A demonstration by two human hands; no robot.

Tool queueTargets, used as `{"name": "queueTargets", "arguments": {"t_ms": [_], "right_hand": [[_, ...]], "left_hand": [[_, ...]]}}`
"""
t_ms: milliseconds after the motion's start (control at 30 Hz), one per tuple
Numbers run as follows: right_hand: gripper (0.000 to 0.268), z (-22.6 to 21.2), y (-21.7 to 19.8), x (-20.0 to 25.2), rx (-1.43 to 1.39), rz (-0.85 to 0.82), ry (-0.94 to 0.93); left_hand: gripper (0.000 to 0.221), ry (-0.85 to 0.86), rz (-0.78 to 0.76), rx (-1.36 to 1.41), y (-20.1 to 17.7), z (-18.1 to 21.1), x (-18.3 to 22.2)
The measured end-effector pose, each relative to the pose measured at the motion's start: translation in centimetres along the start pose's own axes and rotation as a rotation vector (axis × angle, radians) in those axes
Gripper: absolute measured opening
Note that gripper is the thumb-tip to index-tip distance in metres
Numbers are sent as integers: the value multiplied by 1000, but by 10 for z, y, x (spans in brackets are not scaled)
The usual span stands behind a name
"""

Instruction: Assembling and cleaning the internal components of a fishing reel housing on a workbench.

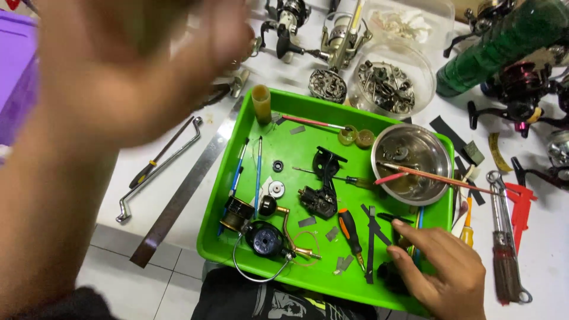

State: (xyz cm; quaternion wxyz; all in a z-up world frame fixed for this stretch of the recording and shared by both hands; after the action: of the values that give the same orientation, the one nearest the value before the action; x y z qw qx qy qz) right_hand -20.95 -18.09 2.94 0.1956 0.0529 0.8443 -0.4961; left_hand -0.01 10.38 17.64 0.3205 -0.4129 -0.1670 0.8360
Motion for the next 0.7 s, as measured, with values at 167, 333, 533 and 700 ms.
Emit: {"name": "queueTargets", "arguments": {"t_ms": [167, 333, 533, 700], "right_hand": [[36, 10, 0, 9, 0, 43, 73], [35, 17, 8, 17, -54, 49, 201], [39, 22, 9, 23, -32, 58, 422], [39, 29, 15, 27, -2, 43, 448]], "left_hand": [[53, -255, -6, 122, 34, -40, 104], [74, -574, 109, 229, 70, -95, 190], [88, -501, 176, 536, 107, -126, 216], [80, -544, 176, 510, 108, -102, 183]]}}
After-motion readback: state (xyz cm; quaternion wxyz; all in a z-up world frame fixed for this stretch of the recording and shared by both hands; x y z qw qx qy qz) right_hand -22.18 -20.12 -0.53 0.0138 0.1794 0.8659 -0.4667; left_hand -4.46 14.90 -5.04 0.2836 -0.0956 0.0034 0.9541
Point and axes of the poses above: each hand's wrist, its own x-axis away from the middle knuckle, its own y-axis out of the palm, z = x × y, the point moved 7 cm from there along -x, towards the middle knuckle, and after that the axes turned 4 degrees about -z, right-handed, at the moved point
